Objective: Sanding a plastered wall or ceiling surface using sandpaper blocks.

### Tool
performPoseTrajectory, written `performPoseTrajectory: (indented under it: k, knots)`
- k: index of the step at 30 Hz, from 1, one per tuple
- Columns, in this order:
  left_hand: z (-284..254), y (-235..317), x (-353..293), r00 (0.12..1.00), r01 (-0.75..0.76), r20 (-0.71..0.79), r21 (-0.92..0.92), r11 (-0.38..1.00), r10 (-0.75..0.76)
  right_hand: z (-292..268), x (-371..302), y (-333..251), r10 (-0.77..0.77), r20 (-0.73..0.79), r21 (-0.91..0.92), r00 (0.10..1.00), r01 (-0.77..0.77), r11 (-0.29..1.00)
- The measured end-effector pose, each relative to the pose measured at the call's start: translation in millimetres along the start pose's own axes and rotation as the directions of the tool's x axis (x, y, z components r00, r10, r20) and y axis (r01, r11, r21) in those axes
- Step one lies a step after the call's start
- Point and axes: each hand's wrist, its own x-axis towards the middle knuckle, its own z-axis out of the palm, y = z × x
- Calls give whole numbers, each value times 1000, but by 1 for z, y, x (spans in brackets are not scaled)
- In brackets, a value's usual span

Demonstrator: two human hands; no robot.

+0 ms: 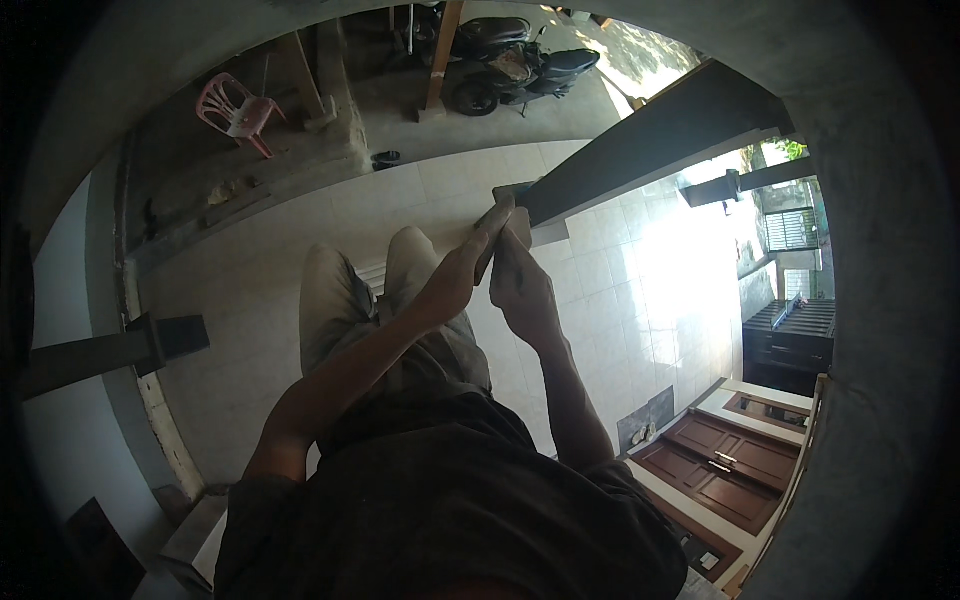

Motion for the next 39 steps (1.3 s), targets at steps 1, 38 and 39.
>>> performPoseTrajectory:
  k: [1, 38, 39]
  knots:
    - [-2, -3, 0, 1000, 1, -2, 2, 1000, -1, -6, 1, 5, 12, -22, 108, 1000, -9, 994]
    - [18, -47, -20, 936, 80, 230, 600, 796, -267, 9, 4, 35, 204, -203, 576, 958, -52, 816]
    - [15, -44, -17, 917, 248, 162, 484, 839, -365, 16, -1, 36, 169, -197, 480, 966, -55, 876]
